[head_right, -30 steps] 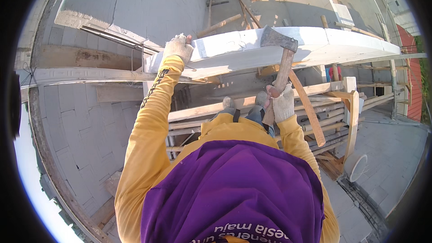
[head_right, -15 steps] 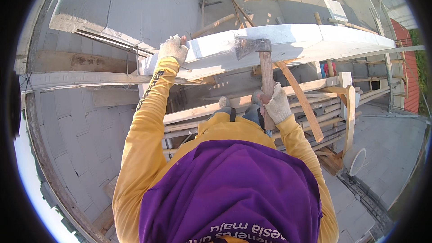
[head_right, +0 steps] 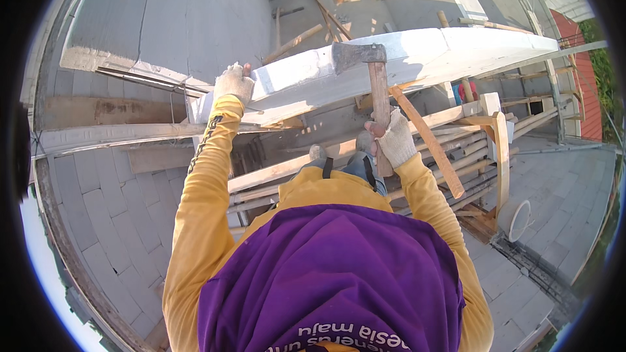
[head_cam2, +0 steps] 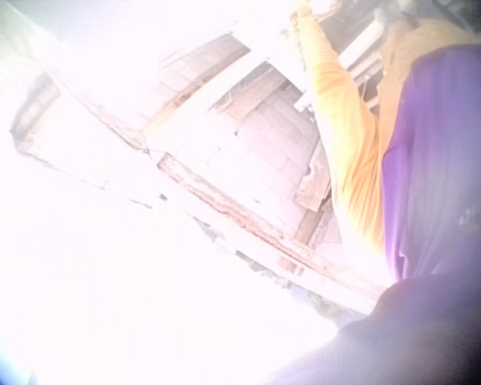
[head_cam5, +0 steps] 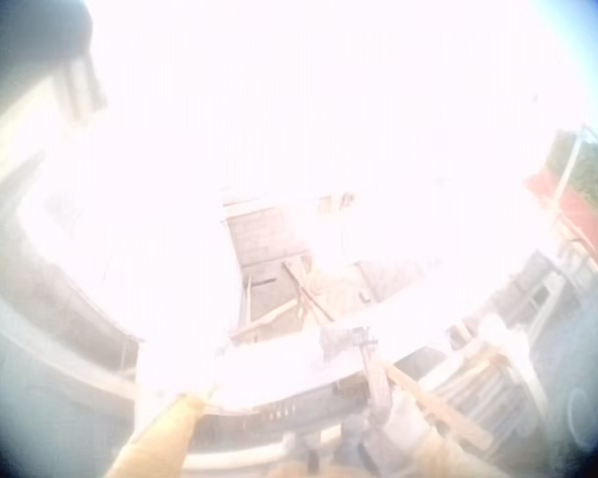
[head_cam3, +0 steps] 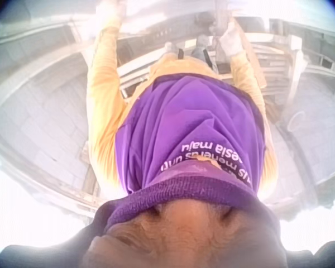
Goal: The person uses a small axe to shape the curved top edge of a concrete block wall by chipping away excess material.
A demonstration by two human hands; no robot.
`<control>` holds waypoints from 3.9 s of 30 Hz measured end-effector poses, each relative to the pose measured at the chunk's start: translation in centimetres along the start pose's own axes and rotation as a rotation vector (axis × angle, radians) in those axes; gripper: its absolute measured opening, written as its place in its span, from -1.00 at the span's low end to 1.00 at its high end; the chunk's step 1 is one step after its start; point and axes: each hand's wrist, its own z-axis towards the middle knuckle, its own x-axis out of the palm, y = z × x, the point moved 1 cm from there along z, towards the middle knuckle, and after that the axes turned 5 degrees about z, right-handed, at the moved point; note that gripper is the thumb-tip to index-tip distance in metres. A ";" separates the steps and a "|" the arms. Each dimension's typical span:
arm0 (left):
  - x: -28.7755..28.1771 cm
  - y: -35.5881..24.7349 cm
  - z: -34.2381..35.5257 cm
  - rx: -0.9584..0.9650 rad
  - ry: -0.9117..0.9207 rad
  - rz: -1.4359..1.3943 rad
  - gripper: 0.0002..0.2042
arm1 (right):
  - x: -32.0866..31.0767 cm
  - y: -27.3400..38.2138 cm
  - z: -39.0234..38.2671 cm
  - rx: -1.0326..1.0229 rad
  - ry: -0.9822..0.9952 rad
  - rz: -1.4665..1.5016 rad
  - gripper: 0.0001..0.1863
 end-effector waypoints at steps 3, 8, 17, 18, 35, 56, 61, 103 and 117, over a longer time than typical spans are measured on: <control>0.4 -0.1 0.4 -0.025 -0.026 -0.017 -0.62 | 0.4 0.5 2.4 -0.105 -0.175 0.196 -0.58; -0.4 -0.3 0.3 -0.016 0.045 -0.019 -0.59 | 0.3 1.4 2.2 0.014 0.099 -0.119 -0.69; 0.5 -0.1 0.3 -0.022 -0.013 0.007 -0.60 | -0.4 2.1 5.3 0.041 -0.004 0.089 -0.78; 0.0 -0.3 0.2 -0.039 0.018 0.003 -0.60 | -0.3 2.9 4.6 0.069 0.120 -0.062 -0.79; -0.4 -0.5 0.3 -0.043 0.046 -0.012 -0.62 | -0.6 3.4 4.0 -0.025 0.024 -0.091 -0.70; 1.0 0.1 0.4 -0.002 -0.030 -0.016 -0.52 | 2.6 -2.4 -1.3 0.010 0.028 -0.019 -0.54; -0.1 -0.4 0.1 -0.029 -0.006 -0.028 -0.50 | 1.4 -2.7 -1.4 -0.016 -0.084 0.086 -0.53; -0.2 -0.4 0.0 -0.006 0.010 -0.002 -0.52 | 4.3 0.0 -0.8 -0.102 -0.151 0.124 -0.67; -0.2 -0.4 0.0 -0.027 0.035 -0.004 -0.53 | 2.9 0.6 0.9 0.020 0.044 -0.012 -0.70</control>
